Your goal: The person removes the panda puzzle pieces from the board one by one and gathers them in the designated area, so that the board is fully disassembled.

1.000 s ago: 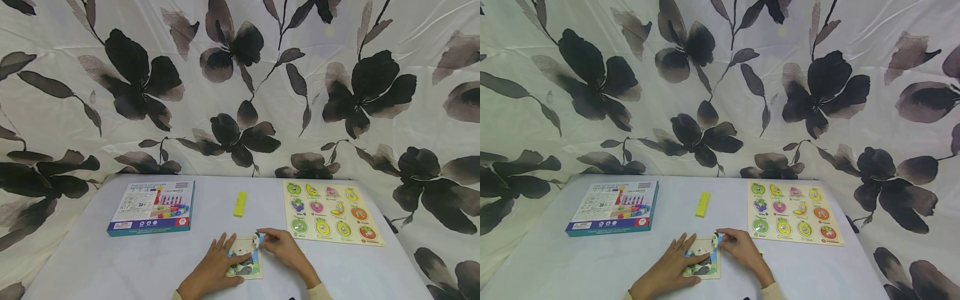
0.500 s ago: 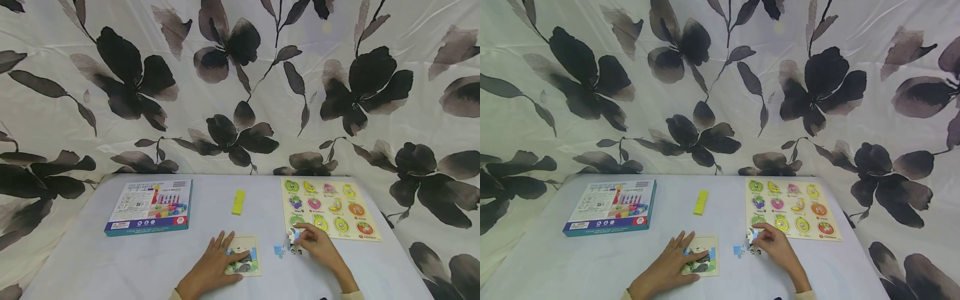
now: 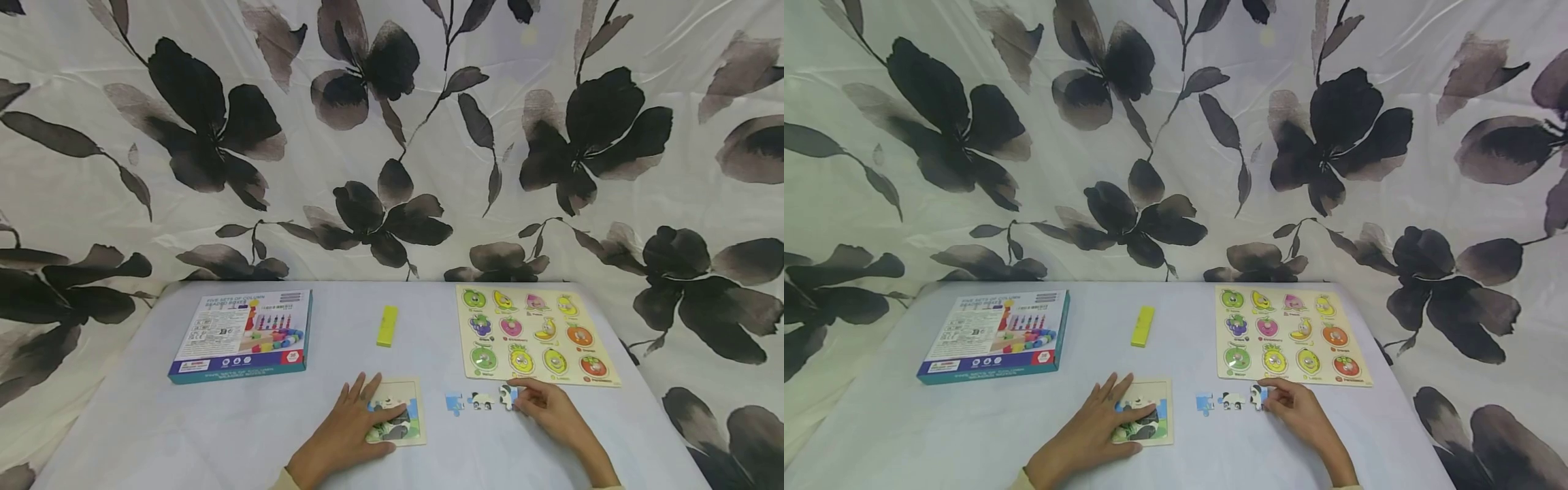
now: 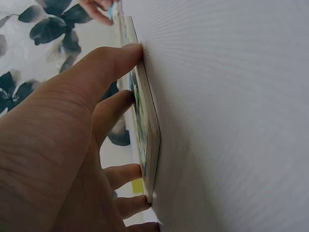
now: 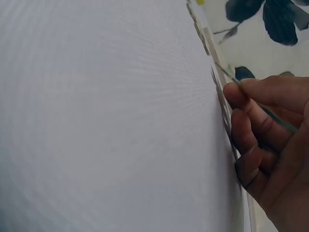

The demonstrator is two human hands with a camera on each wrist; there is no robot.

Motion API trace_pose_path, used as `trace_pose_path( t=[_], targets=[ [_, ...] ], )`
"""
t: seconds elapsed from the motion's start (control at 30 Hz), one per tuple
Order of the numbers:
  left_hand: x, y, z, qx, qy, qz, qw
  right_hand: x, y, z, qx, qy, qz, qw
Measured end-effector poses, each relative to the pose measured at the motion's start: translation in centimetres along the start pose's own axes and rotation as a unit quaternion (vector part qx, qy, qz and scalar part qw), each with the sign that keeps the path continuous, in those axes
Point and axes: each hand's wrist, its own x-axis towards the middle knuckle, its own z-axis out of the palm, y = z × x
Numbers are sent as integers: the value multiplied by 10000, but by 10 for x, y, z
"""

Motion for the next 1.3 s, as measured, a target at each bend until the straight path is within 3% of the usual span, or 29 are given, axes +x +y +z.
trace_pose_path(
  t=[0.2,0.47,0.7,0.97,1.3],
  targets=[
    [0,0,0,-10,-40,-40,10000,2,0,1,-344,-138,47,9993],
    [-1,1,1,7,3,-3,10000,4,-2,-2,-316,-529,287,9977],
    [-2,2,-1,-152,-80,-14,9999,4,-5,1,-717,-271,329,9965],
    [-1,-3,-5,-145,-12,48,9999,8,-12,8,-1008,377,-128,9941],
    [-15,-7,-4,-361,64,-210,9991,26,-50,48,-307,63,-677,9972]
  ],
)
